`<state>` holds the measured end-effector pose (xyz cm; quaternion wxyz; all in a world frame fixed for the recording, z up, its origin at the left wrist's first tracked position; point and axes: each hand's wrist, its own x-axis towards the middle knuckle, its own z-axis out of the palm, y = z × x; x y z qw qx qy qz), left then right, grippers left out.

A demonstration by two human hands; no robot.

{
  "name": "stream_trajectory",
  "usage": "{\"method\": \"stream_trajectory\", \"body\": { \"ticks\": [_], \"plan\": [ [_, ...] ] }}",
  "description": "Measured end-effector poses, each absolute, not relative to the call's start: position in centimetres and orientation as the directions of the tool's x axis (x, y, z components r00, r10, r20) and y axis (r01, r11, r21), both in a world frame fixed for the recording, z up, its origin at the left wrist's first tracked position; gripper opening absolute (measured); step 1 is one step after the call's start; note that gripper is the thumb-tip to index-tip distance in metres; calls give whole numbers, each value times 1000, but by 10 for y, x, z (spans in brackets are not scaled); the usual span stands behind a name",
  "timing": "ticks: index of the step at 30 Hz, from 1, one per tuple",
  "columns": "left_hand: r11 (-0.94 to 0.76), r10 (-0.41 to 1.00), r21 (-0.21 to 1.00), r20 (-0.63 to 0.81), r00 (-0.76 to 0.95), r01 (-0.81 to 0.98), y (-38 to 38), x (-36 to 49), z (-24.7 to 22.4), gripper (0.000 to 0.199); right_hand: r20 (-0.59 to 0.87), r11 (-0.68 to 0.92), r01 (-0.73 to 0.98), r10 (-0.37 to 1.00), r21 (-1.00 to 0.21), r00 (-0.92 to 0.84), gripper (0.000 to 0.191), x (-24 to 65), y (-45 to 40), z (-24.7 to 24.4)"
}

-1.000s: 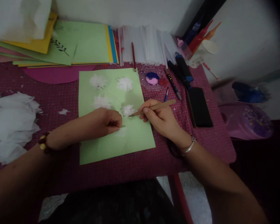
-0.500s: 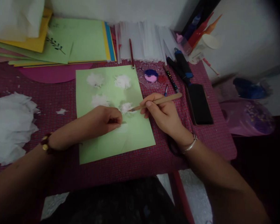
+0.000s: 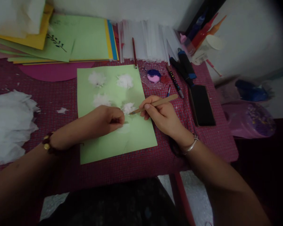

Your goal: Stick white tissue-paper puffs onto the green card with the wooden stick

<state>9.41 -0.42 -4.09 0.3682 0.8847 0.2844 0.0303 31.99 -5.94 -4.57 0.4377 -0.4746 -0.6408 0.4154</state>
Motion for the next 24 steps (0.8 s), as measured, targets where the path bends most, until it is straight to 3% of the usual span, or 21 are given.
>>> {"method": "stream_trajectory", "body": {
  "ticks": [6, 12, 19, 24],
  "plan": [
    [-534, 540, 685, -175, 823, 496, -6, 96, -37, 14, 176, 208, 186, 969, -960, -175, 20, 319, -59, -46],
    [-480, 676, 714, -71, 734, 510, -11, 108, -40, 14, 169, 194, 188, 975, -963, -144, 21, 319, -59, -46],
    [-432, 814, 727, 59, 578, 534, -12, 117, -50, 10, 218, 201, 210, 974, -957, 63, 22, 323, -69, -39],
    [-368, 885, 706, 66, 461, 605, -18, 125, -48, 13, 281, 282, 327, 958, -902, -50, 27, 321, -72, -39]
  ]
}}
